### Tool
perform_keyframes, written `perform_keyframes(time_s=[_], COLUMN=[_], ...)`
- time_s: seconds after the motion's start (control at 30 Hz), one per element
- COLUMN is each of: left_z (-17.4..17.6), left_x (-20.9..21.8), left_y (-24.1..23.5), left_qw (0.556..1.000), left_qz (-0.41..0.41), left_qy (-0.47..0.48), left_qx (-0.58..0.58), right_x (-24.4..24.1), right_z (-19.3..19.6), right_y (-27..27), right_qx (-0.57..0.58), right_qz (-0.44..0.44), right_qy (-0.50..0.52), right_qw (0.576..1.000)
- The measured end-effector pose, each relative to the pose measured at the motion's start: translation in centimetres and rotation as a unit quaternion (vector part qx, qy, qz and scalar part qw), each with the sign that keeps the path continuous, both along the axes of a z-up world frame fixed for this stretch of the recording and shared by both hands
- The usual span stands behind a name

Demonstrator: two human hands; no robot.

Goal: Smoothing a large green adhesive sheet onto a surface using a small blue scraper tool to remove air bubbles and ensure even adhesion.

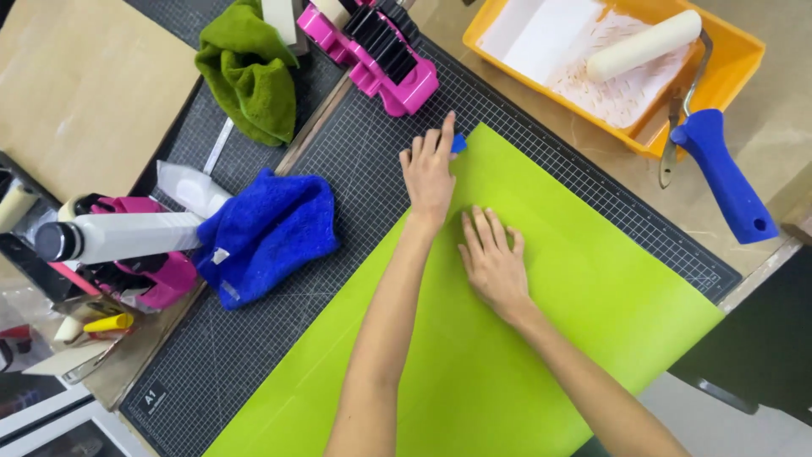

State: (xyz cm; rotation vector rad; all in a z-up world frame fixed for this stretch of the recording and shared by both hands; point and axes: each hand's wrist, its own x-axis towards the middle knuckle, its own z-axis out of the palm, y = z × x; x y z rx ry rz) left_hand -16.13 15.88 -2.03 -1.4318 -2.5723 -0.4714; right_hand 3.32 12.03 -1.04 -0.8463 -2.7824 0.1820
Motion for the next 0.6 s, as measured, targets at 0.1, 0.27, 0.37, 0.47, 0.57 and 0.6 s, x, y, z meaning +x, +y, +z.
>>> perform_keyframes(time_s=[0.1, 0.27, 0.37, 0.47, 0.57, 0.6], left_z=[0.8, 2.0, 2.5, 2.9, 3.1, 3.2], left_x=[-0.4, -1.7, -2.1, -2.6, -3.1, -3.3], left_y=[0.1, -1.7, -5.0, -9.2, -13.7, -15.0], left_qw=[0.998, 0.991, 0.99, 0.988, 0.988, 0.988], left_qz=[-0.003, -0.028, -0.034, -0.041, -0.048, -0.053], left_qy=[-0.054, -0.119, -0.125, -0.136, -0.138, -0.133], left_qx=[-0.038, -0.055, -0.064, -0.058, -0.054, -0.055], right_x=[-0.2, -0.2, -0.1, 0.0, 0.1, 0.0], right_z=[0.1, 0.1, 0.0, 0.5, 0.9, 1.0], right_y=[-0.1, 0.1, 0.1, -0.2, -0.4, -0.3], right_qx=[0.009, -0.003, -0.018, -0.03, -0.024, -0.015], right_qz=[-0.008, -0.01, -0.006, 0.001, 0.006, 0.006], right_qy=[0.002, 0.007, 0.004, 0.005, 0.006, 0.008], right_qw=[1.0, 1.0, 1.0, 1.0, 1.0, 1.0])
